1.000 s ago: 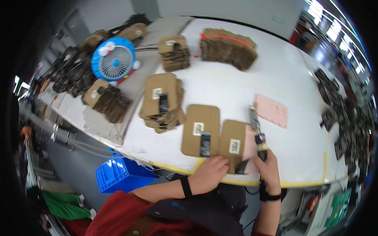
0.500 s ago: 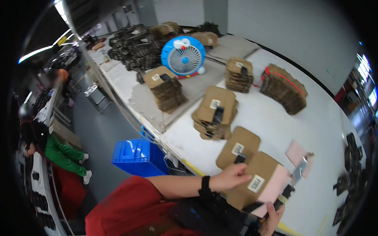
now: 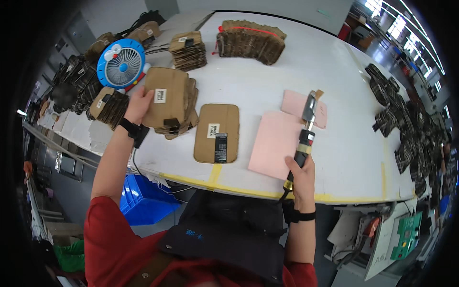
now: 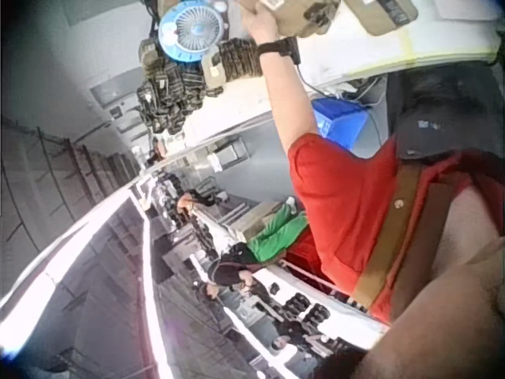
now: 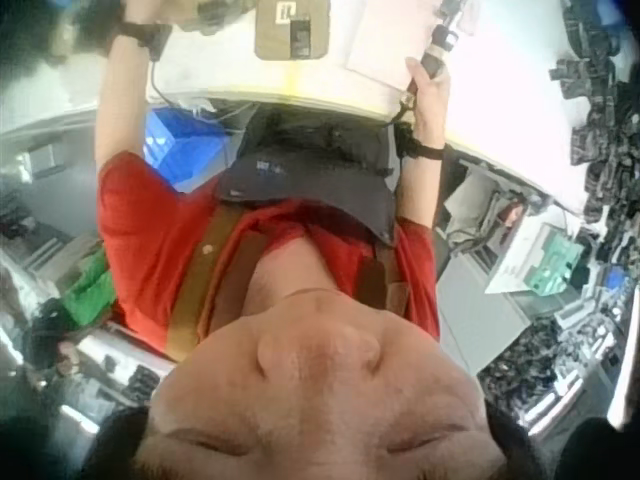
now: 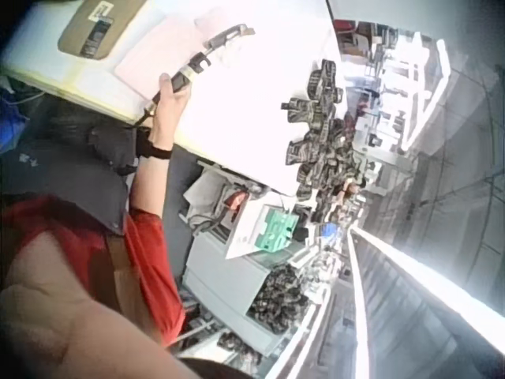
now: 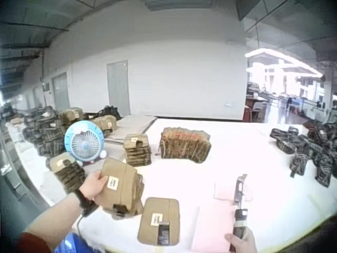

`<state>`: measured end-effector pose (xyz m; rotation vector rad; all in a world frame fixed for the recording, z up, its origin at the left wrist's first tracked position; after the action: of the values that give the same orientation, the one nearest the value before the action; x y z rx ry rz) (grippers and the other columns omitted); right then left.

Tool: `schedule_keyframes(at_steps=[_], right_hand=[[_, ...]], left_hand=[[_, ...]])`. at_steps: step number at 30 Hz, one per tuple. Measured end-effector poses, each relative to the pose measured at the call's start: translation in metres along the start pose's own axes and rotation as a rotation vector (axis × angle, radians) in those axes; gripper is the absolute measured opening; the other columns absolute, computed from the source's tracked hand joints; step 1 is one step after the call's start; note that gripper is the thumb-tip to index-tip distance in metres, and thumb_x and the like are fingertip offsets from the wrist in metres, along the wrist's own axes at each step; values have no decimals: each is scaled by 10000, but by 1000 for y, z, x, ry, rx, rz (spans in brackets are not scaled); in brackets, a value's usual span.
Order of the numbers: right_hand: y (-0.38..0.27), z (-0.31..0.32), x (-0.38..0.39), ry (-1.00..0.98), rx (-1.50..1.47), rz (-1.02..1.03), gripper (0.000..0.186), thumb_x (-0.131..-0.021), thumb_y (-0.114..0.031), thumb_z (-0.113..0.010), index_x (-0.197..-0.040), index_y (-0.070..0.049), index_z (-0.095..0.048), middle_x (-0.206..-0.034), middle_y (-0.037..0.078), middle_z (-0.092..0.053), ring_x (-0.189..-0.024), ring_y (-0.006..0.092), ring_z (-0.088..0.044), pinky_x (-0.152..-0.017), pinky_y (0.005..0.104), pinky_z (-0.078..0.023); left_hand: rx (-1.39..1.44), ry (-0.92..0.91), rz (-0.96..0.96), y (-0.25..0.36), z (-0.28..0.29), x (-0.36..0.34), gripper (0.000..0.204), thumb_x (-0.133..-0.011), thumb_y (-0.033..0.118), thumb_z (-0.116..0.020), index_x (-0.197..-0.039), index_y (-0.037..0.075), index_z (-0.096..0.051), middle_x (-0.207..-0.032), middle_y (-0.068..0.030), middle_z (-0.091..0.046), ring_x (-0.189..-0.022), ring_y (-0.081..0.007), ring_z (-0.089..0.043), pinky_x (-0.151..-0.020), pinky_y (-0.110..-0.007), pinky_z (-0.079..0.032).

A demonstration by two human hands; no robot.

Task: Using a handheld heating tool to crease or finish the edges of leather panels with cardboard backing.

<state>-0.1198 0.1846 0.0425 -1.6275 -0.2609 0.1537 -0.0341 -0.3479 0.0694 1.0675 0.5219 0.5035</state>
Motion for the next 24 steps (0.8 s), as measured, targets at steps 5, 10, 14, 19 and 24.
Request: schedule_keyframes(at_steps=[5, 10, 14, 19, 24], right_hand=[[-15, -21, -4, 105, 13, -69, 286, -896, -27, -671, -1159, 9, -564, -944, 9, -595, -814, 78, -535, -728, 246, -462], [-16, -43, 7, 94, 31, -14, 282, -910, -27, -659, -1167, 10, -549, -917, 2, -589, -796, 68, -532, -715, 243, -463], [-8, -53, 9, 141, 150, 121, 260, -918, -30, -655, -1143, 11, -531, -886, 7, -575, -765, 68, -523, -680, 243, -458], [0, -48, 10, 194, 194, 179, 238, -923, -38, -656, -1108, 5, -512, -851, 5, -550, -738, 68, -502, -651, 251, -448], [-1, -45, 13, 259, 195, 183, 247, -915, -41, -655, -1109, 7, -510, -837, 4, -541, -724, 72, -491, -644, 255, -442]], left_hand=[[-784, 299, -642, 52, -34, 36, 525, -886, 76, -690, -1346, -36, -462, -1295, -303, -532, -1257, -421, -499, -1041, -467, -431], [-428, -466, -502, 89, -130, 168, 277, -904, 111, -654, -1164, 18, -634, -1282, -208, -604, -1258, -417, -528, -1060, -471, -435], [-547, -585, -544, 71, -152, 201, 348, -885, 120, -675, -1212, 18, -614, -1457, -239, -479, -1388, -504, -369, -1146, -520, -348], [-439, -690, -511, 79, -154, 223, 218, -897, -1, -623, -1112, 6, -588, -1478, -236, -451, -1438, -486, -331, -1173, -505, -338], [-378, -741, -564, 74, -152, 233, 220, -880, -64, -593, -1091, -3, -579, -1454, -226, -470, -1423, -475, -366, -1158, -495, -363]])
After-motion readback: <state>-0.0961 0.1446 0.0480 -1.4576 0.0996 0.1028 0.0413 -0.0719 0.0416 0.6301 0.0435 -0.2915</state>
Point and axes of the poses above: each hand's wrist, its own x-axis away from the middle knuckle, its own z-axis out of the back of the hand, y = z × x, the point moved 1 cm from there along -x, towards the middle knuckle
